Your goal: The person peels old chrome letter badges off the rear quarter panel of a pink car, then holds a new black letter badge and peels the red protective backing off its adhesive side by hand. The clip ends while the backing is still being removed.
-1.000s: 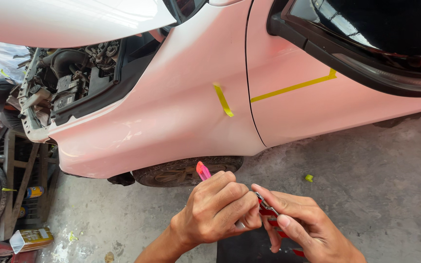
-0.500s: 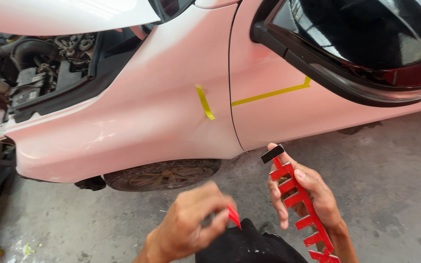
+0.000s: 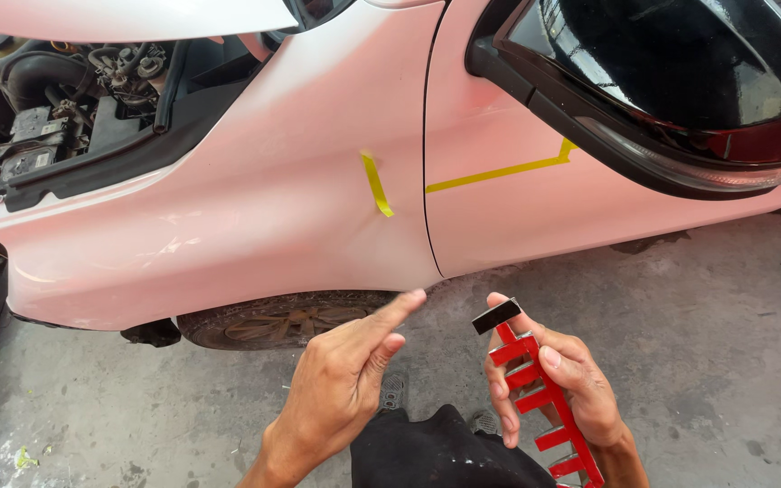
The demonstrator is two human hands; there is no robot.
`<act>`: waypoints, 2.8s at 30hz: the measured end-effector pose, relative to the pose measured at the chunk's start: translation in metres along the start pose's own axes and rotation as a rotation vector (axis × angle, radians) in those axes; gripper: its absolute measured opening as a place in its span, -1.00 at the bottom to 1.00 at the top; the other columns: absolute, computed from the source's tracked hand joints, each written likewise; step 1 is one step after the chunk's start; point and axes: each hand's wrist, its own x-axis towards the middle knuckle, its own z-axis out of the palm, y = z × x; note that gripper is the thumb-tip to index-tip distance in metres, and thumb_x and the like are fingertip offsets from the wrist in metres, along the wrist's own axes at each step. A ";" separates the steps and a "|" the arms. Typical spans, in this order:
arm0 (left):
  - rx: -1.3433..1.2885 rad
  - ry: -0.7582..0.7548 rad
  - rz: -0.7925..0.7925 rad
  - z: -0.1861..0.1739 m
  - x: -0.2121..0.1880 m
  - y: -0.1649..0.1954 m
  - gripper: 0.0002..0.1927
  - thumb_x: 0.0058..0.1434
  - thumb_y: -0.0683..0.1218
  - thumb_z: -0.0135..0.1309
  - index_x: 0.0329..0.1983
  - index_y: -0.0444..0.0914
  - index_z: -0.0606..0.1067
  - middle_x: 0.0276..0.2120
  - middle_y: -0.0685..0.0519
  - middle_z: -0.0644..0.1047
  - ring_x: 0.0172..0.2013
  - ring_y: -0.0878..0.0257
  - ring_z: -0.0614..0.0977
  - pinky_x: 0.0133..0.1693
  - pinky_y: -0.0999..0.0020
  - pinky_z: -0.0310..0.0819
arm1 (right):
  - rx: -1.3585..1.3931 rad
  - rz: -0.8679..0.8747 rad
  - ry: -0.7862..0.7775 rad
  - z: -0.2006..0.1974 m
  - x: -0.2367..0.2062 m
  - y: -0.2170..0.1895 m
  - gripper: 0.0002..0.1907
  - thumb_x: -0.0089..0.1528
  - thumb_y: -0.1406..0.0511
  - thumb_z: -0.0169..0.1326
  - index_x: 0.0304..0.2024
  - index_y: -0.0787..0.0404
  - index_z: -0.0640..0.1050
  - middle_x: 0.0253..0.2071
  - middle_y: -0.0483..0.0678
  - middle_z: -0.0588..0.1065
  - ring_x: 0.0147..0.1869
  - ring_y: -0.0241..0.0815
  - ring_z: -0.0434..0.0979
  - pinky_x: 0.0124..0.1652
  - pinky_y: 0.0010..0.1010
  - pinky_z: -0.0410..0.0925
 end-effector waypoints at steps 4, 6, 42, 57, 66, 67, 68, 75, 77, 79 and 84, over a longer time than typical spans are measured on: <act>-0.296 -0.064 -0.185 -0.004 -0.008 0.013 -0.81 0.41 -0.12 -0.04 0.03 -0.25 0.36 -0.46 0.07 0.55 -0.52 0.25 0.56 -0.39 0.37 0.42 | -0.028 0.019 0.004 0.004 -0.004 0.002 -0.25 0.34 0.14 -0.11 0.48 0.41 0.11 -0.40 0.20 0.48 -0.52 -0.05 0.57 -0.58 -0.18 0.57; -0.322 -0.041 -0.019 -0.009 -0.008 0.020 -0.88 0.38 -0.16 0.04 -0.08 -0.26 0.39 -0.41 0.07 0.56 -0.48 0.26 0.57 -0.39 0.41 0.44 | -0.086 0.041 0.010 0.006 -0.006 0.001 -0.26 0.33 0.14 -0.11 0.48 0.39 0.15 -0.40 0.22 0.51 -0.53 -0.05 0.58 -0.58 -0.20 0.56; 0.273 -0.021 0.556 -0.032 0.017 0.060 -0.78 0.27 -0.18 0.28 -0.03 -0.24 0.59 -0.34 0.11 0.50 -0.36 0.25 0.51 -0.34 0.32 0.32 | -0.195 0.069 -0.071 0.012 -0.032 0.005 -0.39 0.34 0.22 -0.04 0.42 0.32 0.33 -0.23 0.30 0.59 -0.41 0.01 0.62 -0.47 -0.20 0.56; 0.269 -0.067 0.556 -0.032 0.020 0.057 -0.78 0.25 -0.18 0.28 -0.05 -0.24 0.59 -0.32 0.11 0.51 -0.35 0.27 0.51 -0.34 0.33 0.32 | -0.227 0.004 -0.145 0.011 -0.026 0.005 -0.37 0.38 0.16 -0.07 0.45 0.33 0.29 -0.28 0.26 0.60 -0.48 -0.05 0.62 -0.43 -0.23 0.56; 0.291 -0.062 0.599 -0.031 0.015 0.056 -0.79 0.26 -0.15 0.29 -0.08 -0.27 0.58 -0.27 0.08 0.49 -0.31 0.22 0.49 -0.30 0.28 0.31 | -0.181 0.010 -0.106 0.012 -0.030 0.006 -0.38 0.38 0.18 -0.05 0.43 0.36 0.31 -0.32 0.25 0.59 -0.50 -0.04 0.61 -0.39 -0.21 0.58; 0.289 -0.056 0.604 -0.030 0.014 0.056 -0.79 0.25 -0.16 0.29 -0.08 -0.27 0.58 -0.25 0.07 0.50 -0.29 0.21 0.50 -0.29 0.27 0.30 | -0.159 -0.013 -0.112 0.012 -0.031 0.007 -0.40 0.39 0.20 -0.05 0.43 0.37 0.31 -0.33 0.24 0.59 -0.49 -0.05 0.60 -0.38 -0.22 0.58; 0.288 -0.049 0.609 -0.029 0.012 0.057 -0.79 0.25 -0.17 0.28 -0.08 -0.28 0.57 -0.23 0.06 0.50 -0.28 0.20 0.50 -0.28 0.27 0.30 | -0.176 -0.008 -0.104 0.013 -0.031 0.007 -0.40 0.39 0.21 -0.06 0.44 0.35 0.30 -0.30 0.24 0.60 -0.48 -0.05 0.61 -0.37 -0.21 0.59; 0.251 0.110 0.554 -0.021 0.010 0.059 -0.77 0.19 -0.26 0.27 -0.09 -0.30 0.55 -0.26 0.00 0.50 -0.30 0.19 0.55 -0.29 0.29 0.45 | -0.269 -0.036 -0.001 0.022 -0.028 0.005 -0.41 0.37 0.28 -0.10 0.44 0.36 0.27 -0.01 0.27 0.57 -0.33 -0.06 0.55 -0.38 -0.24 0.53; 0.107 0.170 0.445 -0.019 0.011 0.060 -0.79 0.15 -0.29 0.27 -0.15 -0.32 0.54 -0.28 -0.02 0.53 -0.32 0.18 0.63 -0.32 0.31 0.57 | -0.307 -0.044 0.018 0.025 -0.025 0.001 -0.38 0.36 0.27 -0.09 0.46 0.36 0.27 -0.05 0.25 0.58 -0.35 -0.10 0.52 -0.35 -0.26 0.51; 0.072 0.172 0.493 -0.016 0.013 0.059 -0.77 0.13 -0.26 0.28 -0.19 -0.33 0.49 -0.33 -0.02 0.50 -0.39 0.17 0.59 -0.40 0.31 0.50 | -0.347 -0.043 0.048 0.027 -0.021 -0.003 -0.37 0.38 0.27 -0.09 0.48 0.37 0.27 -0.15 0.24 0.57 -0.34 -0.11 0.48 -0.33 -0.26 0.49; 0.241 0.167 0.638 -0.007 0.016 0.052 -0.78 0.18 -0.26 0.32 -0.15 -0.29 0.53 -0.34 0.05 0.46 -0.40 0.20 0.52 -0.40 0.33 0.40 | -0.515 -0.207 -0.042 0.041 -0.015 -0.010 -0.42 0.42 0.22 -0.09 0.43 0.37 0.29 0.01 0.17 0.53 -0.26 -0.16 0.55 -0.30 -0.35 0.50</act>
